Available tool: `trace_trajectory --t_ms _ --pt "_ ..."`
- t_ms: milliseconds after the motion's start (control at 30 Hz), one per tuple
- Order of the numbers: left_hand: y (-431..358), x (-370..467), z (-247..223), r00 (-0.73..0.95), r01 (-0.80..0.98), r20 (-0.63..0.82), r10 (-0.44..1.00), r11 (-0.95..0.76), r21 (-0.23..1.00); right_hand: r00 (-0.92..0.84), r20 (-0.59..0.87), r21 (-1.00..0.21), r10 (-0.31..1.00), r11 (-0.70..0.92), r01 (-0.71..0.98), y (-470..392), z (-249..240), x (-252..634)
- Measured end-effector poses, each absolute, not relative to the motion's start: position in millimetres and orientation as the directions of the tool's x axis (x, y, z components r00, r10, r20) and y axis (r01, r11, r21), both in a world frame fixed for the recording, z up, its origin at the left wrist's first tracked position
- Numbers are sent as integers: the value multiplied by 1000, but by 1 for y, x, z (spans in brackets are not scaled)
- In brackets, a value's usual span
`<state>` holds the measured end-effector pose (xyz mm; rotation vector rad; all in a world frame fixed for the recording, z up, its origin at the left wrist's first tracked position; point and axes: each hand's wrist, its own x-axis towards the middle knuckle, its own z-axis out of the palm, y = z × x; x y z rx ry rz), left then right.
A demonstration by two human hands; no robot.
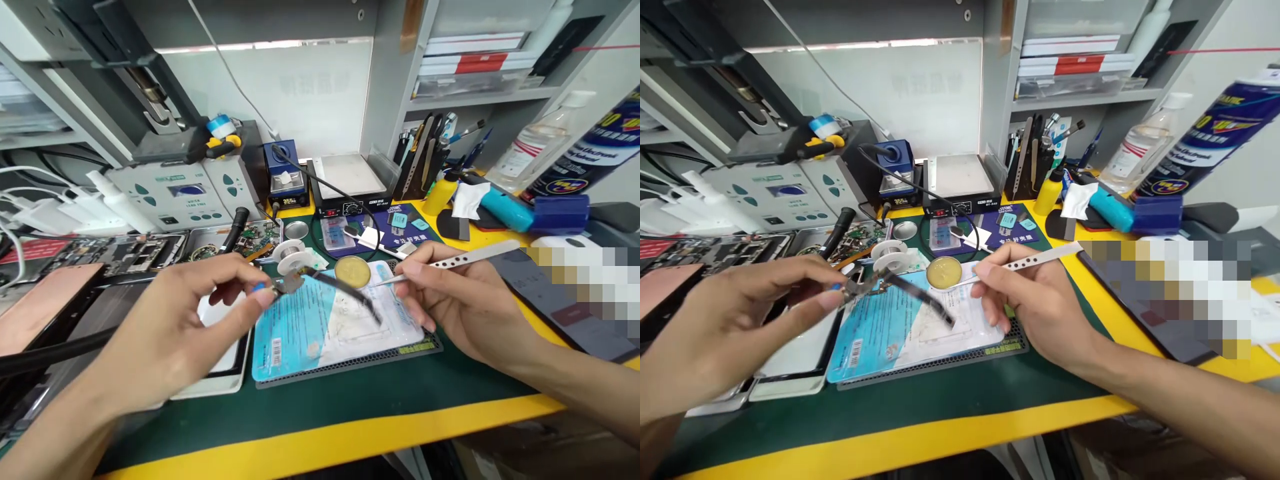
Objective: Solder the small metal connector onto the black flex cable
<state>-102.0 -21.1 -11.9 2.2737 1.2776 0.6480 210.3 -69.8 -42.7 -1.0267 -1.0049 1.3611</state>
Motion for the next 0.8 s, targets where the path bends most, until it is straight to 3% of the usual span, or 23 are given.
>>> trace_trajectory --t_ms 100,200,300,433,600,800 --pt "-15 -104 -9 364 544 17 931 -228 807 36 -92 -953 995 -77 -291 -66 -37 209" --pt "-12 -95 -5 380 274 -202 903 99 957 40 -109 -951 993 -93 -296 -65 -34 208" --pt "-13 -86 -2 470 53 -357 807 378 924 37 -98 -947 994 -82 -311 -67 -34 208" --pt "-10 -88 -6 628 -48 -453 633 612 789 19 -94 -944 995 -83 -320 -68 -37 210" --pt "-7 -93 -11 706 -70 -447 550 682 728 -6 -101 -941 995 -98 -324 -67 -42 211" --pt "-13 -86 -8 610 -198 -347 712 561 804 -6 -86 -943 996 -83 -323 -65 -42 211"
